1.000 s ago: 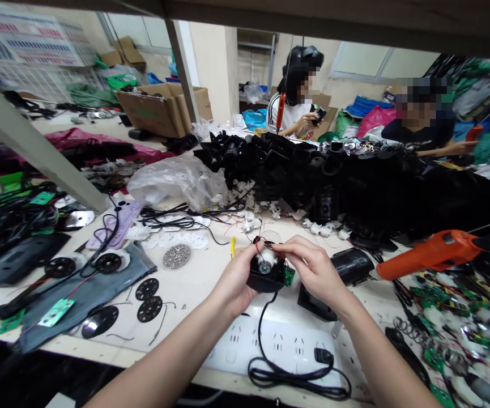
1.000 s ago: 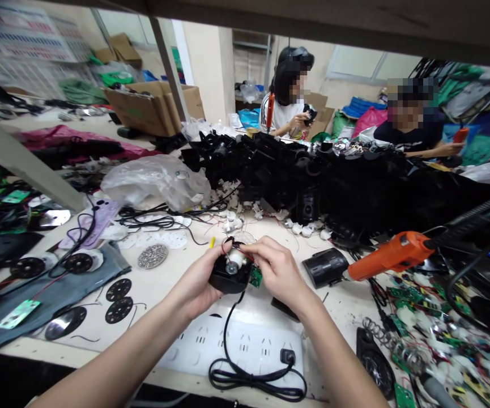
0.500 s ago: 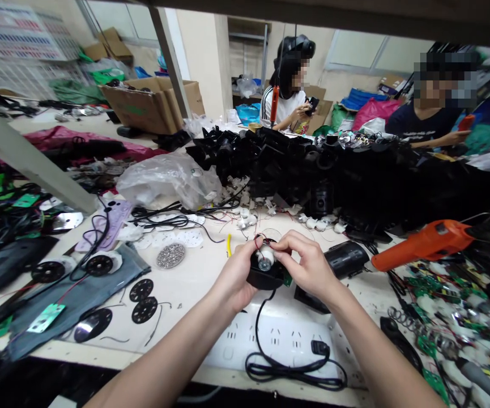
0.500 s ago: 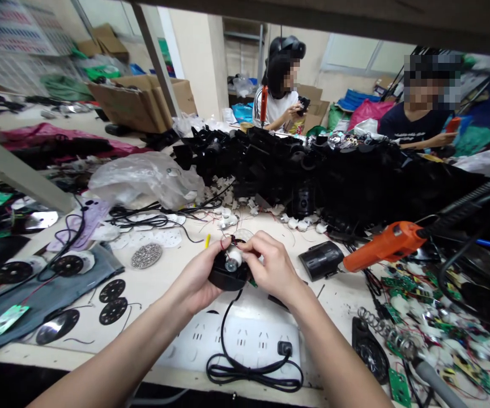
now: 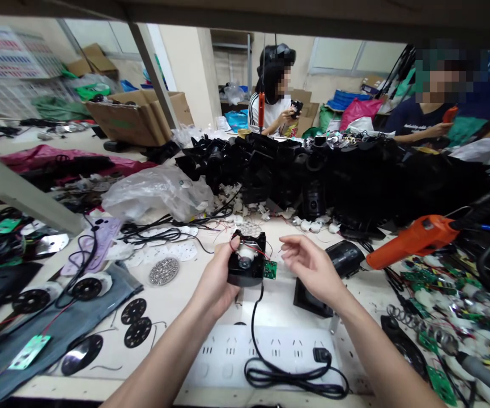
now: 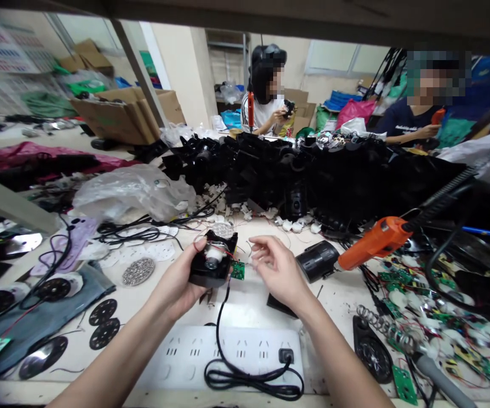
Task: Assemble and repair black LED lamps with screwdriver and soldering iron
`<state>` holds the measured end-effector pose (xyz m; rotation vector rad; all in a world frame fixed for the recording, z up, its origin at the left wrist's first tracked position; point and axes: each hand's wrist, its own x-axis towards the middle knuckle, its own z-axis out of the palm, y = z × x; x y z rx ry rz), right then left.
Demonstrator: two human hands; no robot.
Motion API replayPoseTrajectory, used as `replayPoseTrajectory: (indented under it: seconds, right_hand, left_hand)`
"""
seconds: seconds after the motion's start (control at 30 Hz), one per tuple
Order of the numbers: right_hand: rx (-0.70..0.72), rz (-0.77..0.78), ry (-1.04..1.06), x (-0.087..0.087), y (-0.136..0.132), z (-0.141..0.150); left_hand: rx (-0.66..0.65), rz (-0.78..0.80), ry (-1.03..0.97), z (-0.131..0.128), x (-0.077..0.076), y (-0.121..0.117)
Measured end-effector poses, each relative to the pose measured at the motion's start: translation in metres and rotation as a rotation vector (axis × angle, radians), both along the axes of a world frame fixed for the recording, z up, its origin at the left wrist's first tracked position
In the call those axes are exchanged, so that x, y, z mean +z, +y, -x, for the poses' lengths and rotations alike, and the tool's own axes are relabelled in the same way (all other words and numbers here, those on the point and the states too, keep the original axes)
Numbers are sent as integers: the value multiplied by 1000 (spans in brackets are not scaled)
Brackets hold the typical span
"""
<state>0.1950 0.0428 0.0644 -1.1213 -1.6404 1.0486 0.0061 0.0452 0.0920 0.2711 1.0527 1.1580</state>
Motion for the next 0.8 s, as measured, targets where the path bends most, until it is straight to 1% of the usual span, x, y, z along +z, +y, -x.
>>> replayPoseTrajectory:
  seconds: [0.07,0.13,0.2,0.23,0.27,0.3,0.37,0.43,0.5,0.57,0.63,0.73,0.8]
  right_hand:
    - [77,246,160,-7,-7,4]
    - [206,452,282,-8,-14,13]
    - [303,584,420,-4,-20,23]
    - [327,631,485,-1,-23,26]
    - [325,667,536,1,-25,29]
    - [292,691,563,3,-26,31]
    - [174,701,529,4,-29,32]
    - [45,641,387,2,-33,31]
    - [-75,516,157,-1,-37,31]
    - [-199,319,-89,-3,-42,32]
    - [-289,76,-279,-2,-45,32]
    - [-319,-229,-415,5,-49,31]
    - [-301,-357,-441,12,-53,31]
  left_hand:
    - [13,-3,22,2,2,-1]
    - [12,-7,43,2,4,-2]
    - [-3,-25,50,2,6,-4]
    - [-13,-39,49,2,6,-5]
    - [-11,-58,52,2,5,-6]
    - [3,-85,66,3,4,-7]
    - [55,-140,132,6,2,-9]
    - [110,-180,221,8,-2,-10]
    - [125,-186,285,10,-5,-11]
    - [125,-176,315,11,-7,-14]
    - [124,-166,324,12,-9,-16]
    - [121,-157,311,13,-11,-18]
    - [109,-144,302,15,-12,-19]
